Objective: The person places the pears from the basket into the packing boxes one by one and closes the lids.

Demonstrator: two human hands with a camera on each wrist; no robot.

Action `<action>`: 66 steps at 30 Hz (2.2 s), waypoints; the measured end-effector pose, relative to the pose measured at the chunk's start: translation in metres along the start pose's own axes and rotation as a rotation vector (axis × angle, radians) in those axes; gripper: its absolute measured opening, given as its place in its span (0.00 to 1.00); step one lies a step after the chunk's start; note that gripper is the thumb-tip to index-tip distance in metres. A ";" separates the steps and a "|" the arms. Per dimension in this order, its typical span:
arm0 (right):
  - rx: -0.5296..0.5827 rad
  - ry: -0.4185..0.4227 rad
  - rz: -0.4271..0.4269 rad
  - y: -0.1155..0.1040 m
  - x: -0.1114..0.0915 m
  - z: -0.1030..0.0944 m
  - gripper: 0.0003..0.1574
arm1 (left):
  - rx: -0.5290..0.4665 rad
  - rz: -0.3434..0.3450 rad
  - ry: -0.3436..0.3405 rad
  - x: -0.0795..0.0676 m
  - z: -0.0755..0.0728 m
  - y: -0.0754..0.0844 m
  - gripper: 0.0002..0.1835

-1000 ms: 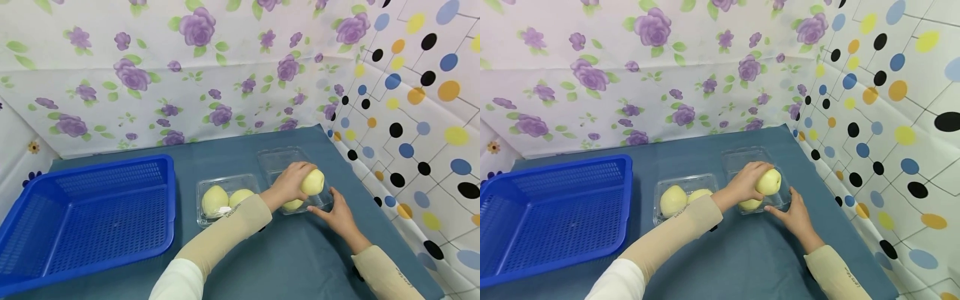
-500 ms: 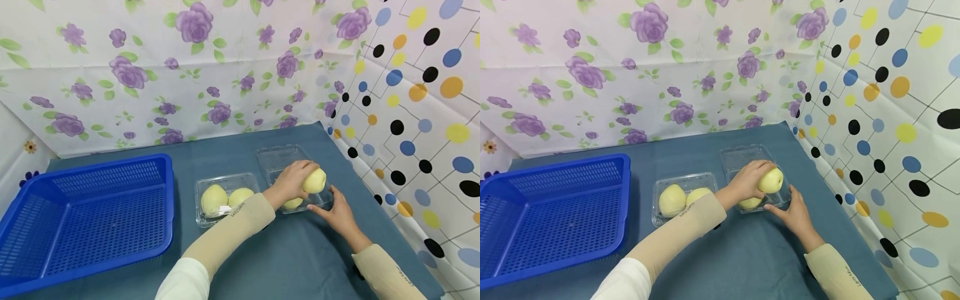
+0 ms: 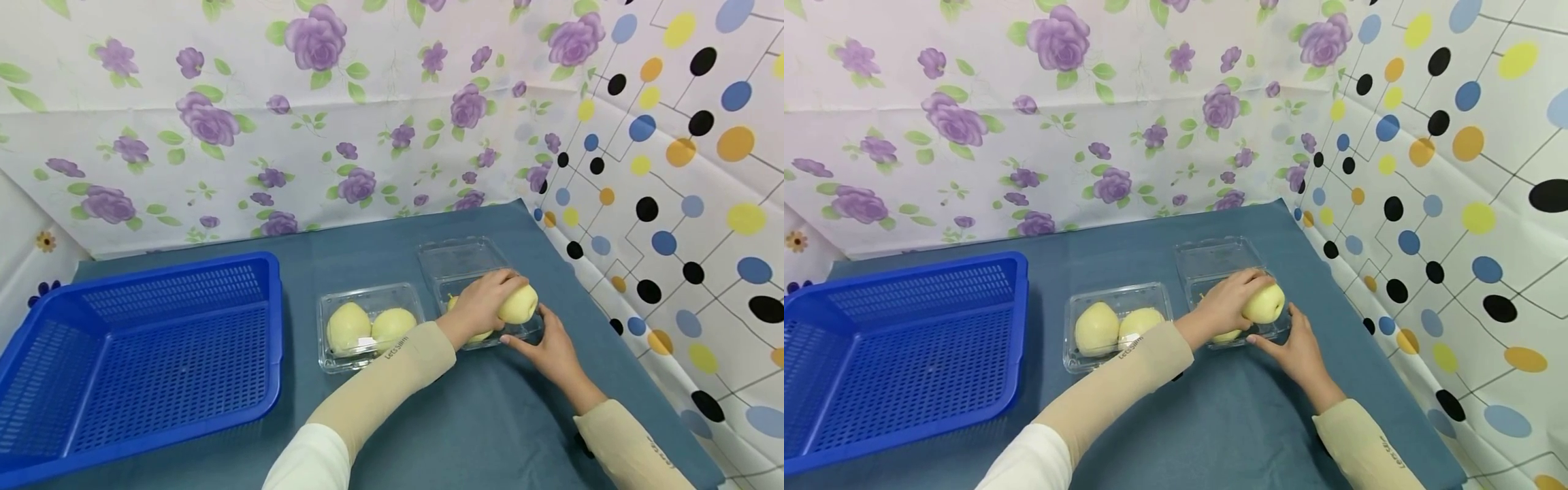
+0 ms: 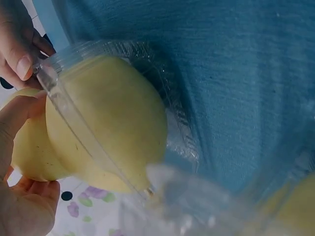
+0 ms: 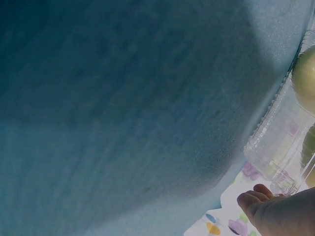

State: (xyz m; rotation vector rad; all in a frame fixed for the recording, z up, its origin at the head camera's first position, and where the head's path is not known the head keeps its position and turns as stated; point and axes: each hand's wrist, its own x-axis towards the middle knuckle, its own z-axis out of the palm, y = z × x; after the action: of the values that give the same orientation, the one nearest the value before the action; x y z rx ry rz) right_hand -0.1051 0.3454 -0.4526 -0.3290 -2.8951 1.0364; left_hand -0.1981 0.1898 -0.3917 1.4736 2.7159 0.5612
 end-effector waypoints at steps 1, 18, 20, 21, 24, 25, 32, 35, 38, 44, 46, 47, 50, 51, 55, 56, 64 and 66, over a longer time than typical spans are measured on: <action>0.002 -0.001 -0.003 -0.001 0.000 0.000 0.66 | 0.010 0.002 0.003 0.000 0.001 0.000 0.42; 0.008 0.006 -0.019 0.002 -0.003 0.001 0.65 | 0.092 0.002 -0.044 0.004 0.013 0.004 0.38; 0.006 0.013 -0.025 0.001 -0.002 0.001 0.64 | 0.114 0.020 -0.042 0.005 0.014 0.004 0.36; 0.003 0.015 -0.030 0.000 -0.002 0.002 0.64 | 0.124 0.026 -0.043 0.005 0.015 0.004 0.36; -0.002 0.009 -0.034 -0.001 -0.003 0.002 0.64 | 0.151 0.015 -0.075 0.007 0.020 0.004 0.34; -0.001 0.005 -0.033 -0.001 -0.003 0.002 0.65 | 0.162 -0.001 -0.091 0.008 0.022 0.004 0.35; -0.008 -0.004 -0.025 -0.007 -0.005 0.004 0.65 | 0.185 -0.074 -0.146 0.011 0.030 -0.001 0.39; -0.014 -0.004 -0.027 -0.008 -0.005 0.004 0.65 | 0.196 -0.090 -0.153 0.011 0.030 -0.001 0.38; -0.014 -0.004 -0.032 -0.008 -0.004 0.005 0.65 | 0.220 -0.113 -0.162 0.011 0.030 0.000 0.38; -0.017 -0.004 -0.031 -0.007 -0.005 0.007 0.64 | 0.235 -0.149 -0.170 0.007 0.028 0.001 0.40; -0.018 -0.004 -0.030 -0.007 -0.005 0.007 0.64 | 0.232 -0.149 -0.166 0.005 0.027 0.001 0.39; -0.018 -0.003 -0.030 -0.007 -0.005 0.007 0.64 | 0.230 -0.146 -0.164 0.005 0.026 0.000 0.38; -0.015 0.001 -0.031 -0.008 -0.005 0.007 0.64 | 0.213 -0.133 -0.155 0.003 0.024 -0.001 0.37; -0.014 0.002 -0.031 -0.008 -0.005 0.007 0.64 | 0.206 -0.129 -0.154 0.003 0.023 -0.002 0.37; -0.016 -0.003 -0.023 -0.008 -0.005 0.007 0.65 | 0.175 -0.124 -0.160 0.000 0.020 -0.006 0.39; -0.016 -0.005 -0.021 -0.009 -0.005 0.007 0.65 | 0.166 -0.126 -0.161 0.000 0.019 -0.007 0.40; -0.044 -0.009 -0.027 -0.011 -0.006 0.006 0.65 | 0.079 -0.181 -0.133 -0.009 0.010 -0.019 0.45; -0.054 -0.011 -0.031 -0.012 -0.007 0.006 0.65 | 0.046 -0.210 -0.122 -0.013 0.007 -0.023 0.45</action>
State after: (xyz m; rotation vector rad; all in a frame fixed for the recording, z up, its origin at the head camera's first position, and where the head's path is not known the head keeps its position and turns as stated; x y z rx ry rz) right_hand -0.1016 0.3313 -0.4498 -0.2803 -2.9323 0.9607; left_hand -0.2080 0.1706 -0.4074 1.1677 2.7571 0.3897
